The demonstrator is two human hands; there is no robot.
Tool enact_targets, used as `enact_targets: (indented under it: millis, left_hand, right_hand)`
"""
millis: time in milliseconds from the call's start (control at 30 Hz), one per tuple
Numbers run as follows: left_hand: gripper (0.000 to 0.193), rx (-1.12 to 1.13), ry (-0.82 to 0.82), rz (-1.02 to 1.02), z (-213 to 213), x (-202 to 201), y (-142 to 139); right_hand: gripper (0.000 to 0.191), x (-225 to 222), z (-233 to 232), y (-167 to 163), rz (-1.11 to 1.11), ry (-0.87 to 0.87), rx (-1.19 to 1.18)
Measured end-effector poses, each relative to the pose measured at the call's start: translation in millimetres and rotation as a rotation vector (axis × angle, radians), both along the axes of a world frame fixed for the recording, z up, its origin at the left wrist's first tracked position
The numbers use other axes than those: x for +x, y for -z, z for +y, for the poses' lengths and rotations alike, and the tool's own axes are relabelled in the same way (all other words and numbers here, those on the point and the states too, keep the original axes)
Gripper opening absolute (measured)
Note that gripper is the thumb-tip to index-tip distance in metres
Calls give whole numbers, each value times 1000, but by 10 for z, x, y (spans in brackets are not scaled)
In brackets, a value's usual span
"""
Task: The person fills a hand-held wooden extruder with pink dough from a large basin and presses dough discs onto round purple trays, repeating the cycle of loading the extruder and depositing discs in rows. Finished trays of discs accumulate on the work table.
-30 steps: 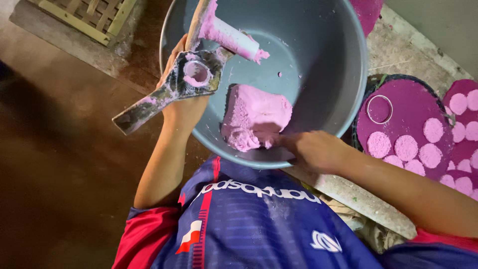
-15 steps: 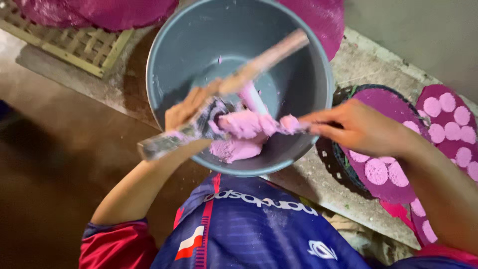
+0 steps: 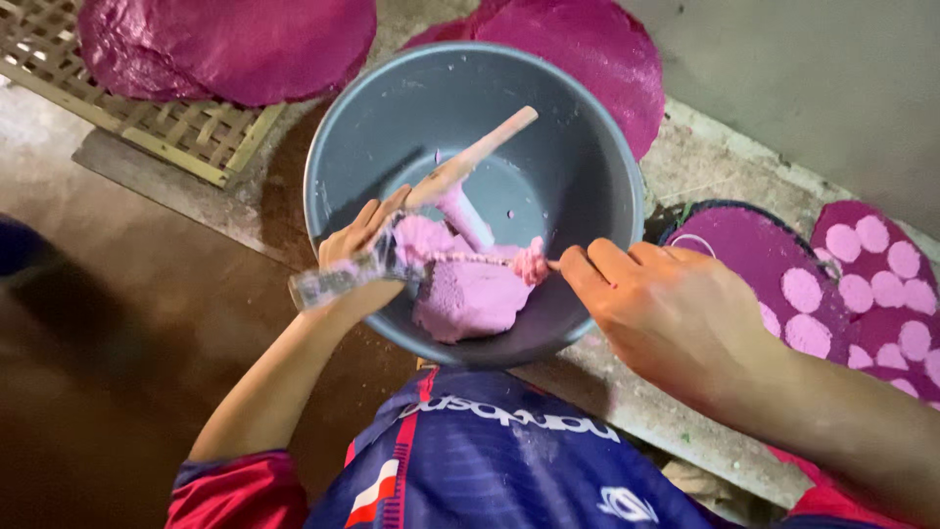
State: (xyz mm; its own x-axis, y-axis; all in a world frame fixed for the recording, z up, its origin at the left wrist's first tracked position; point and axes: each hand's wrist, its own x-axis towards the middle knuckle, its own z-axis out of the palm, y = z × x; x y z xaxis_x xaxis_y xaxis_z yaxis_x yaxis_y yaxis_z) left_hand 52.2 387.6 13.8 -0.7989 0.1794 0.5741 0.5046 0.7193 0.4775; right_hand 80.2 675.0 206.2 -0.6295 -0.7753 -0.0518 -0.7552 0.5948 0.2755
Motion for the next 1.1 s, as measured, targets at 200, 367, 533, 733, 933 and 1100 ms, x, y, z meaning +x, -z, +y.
enact_targets:
  millis: [200, 367, 533, 733, 933, 1100]
  left_hand:
    - [64, 35, -5, -35, 151, 1, 3]
    - [48, -31, -106, -167, 76, -30, -39]
    - [26, 79, 61, -350, -45, -98, -210]
    - [32, 97, 64, -548, 167, -89, -196]
    - [63, 432, 269, -473, 279, -112, -144]
    - [76, -77, -65, -493, 159, -109, -360]
  right_hand:
    - [17, -112, -664, 433, 186, -113, 97]
    - [16, -64, -167, 239, -74, 97, -98]
    - [30, -88, -28, -232, 120, -12, 15]
    - [11, -204, -346, -137, 257, -167, 42]
    - [20, -258, -375, 612, 267, -190, 106]
    - [20, -93, -380, -94, 15, -52, 58]
